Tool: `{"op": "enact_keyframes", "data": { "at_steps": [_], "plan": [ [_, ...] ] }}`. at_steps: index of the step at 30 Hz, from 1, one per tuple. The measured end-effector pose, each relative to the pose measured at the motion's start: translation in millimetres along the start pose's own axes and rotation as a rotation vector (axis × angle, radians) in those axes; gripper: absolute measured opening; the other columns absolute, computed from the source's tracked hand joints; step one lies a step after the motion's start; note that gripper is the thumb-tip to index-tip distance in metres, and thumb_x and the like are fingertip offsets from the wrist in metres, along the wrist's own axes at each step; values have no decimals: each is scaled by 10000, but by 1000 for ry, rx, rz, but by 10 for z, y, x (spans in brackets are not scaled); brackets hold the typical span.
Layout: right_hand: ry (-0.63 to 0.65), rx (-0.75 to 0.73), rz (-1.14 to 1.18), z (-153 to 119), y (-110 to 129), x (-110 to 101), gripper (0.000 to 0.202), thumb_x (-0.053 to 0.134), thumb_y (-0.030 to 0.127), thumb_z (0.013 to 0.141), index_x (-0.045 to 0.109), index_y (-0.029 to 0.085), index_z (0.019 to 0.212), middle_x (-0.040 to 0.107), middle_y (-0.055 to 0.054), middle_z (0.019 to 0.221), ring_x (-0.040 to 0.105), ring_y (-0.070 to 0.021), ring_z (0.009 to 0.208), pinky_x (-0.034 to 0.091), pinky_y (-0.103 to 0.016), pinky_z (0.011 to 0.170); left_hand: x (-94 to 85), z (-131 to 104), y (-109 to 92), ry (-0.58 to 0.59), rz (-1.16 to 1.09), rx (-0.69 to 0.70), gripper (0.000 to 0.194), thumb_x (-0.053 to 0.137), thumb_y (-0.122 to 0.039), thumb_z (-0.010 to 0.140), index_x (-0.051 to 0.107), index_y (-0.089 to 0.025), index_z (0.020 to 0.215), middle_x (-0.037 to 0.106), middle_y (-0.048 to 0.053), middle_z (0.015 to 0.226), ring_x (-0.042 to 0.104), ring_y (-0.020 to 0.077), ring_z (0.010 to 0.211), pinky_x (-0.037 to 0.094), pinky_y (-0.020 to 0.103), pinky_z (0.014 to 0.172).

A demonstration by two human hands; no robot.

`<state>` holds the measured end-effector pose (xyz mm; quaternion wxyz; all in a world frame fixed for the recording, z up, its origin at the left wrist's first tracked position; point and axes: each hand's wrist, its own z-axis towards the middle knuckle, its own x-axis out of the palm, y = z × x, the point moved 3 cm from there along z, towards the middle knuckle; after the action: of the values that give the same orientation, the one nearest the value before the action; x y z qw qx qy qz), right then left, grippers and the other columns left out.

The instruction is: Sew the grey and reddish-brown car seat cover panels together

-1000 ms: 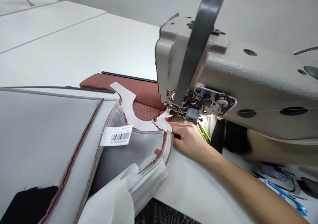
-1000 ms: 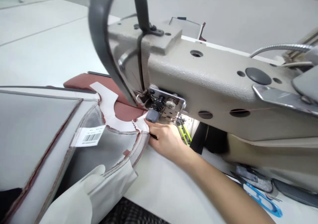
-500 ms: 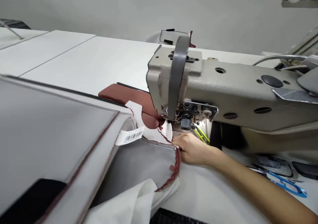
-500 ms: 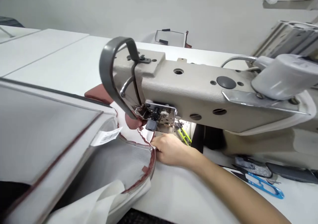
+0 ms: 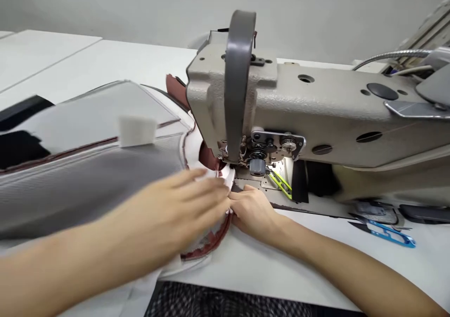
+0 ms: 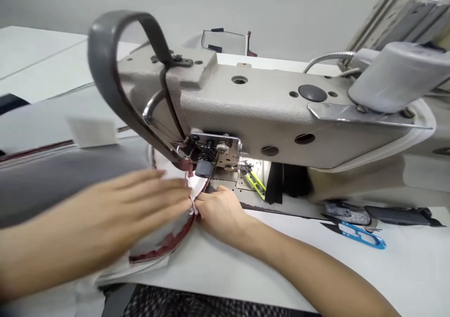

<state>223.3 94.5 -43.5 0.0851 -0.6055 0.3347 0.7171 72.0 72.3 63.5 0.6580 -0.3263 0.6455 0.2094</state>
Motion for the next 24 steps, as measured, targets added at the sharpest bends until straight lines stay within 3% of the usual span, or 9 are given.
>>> {"op": "enact_keyframes", "data": {
  "at_steps": [3,6,9,14,17,21,24],
  "plan": [
    [-82,-22,-13,-26,-5,20,155,558,42,751,636,176,761,697,-12,773,578,-144,677,283,-315,609,304,113,97,-103,55,213,400,458,-100,903,612,-173,1265,651,71,1318,563,226,1254,323,424,1173],
    [-170,-58,10,-59,8,32,169,545,26,752,630,171,770,676,7,749,528,-126,632,260,-319,589,589,127,316,-178,5,198,388,445,-96,915,585,-162,1271,663,59,1300,590,206,1200,411,383,1066],
    [-325,-84,8,-87,33,17,161,540,36,790,601,169,724,642,12,718,482,-136,642,282,-317,608,736,71,490,-293,-148,173,316,448,-94,951,595,-201,1209,678,32,1275,595,159,1191,442,314,1020],
    [-465,-58,-67,-114,80,-19,255,465,7,859,604,164,716,625,-27,768,449,-159,683,325,-302,626,817,67,557,-347,-348,167,272,434,-67,960,589,-221,1121,699,19,1232,616,116,1171,443,263,1004],
    [-421,-19,28,-127,64,-45,230,490,13,826,581,173,689,602,5,716,416,-128,586,310,-289,571,794,110,511,-341,-309,173,280,412,-66,941,597,-224,1079,713,4,1200,631,124,1147,419,283,974],
    [-314,8,143,-135,29,-71,183,574,65,806,557,179,663,614,36,703,475,-98,582,309,-265,570,766,147,490,-303,-257,171,254,427,-81,897,603,-216,1020,721,-4,1171,628,146,1140,360,315,955],
    [-336,-20,93,-128,38,-94,197,547,39,814,553,176,671,614,34,695,483,-89,565,290,-257,551,767,151,502,-312,-251,186,236,433,-91,889,599,-217,998,731,-4,1131,633,151,1132,335,319,965]
  ]
}}
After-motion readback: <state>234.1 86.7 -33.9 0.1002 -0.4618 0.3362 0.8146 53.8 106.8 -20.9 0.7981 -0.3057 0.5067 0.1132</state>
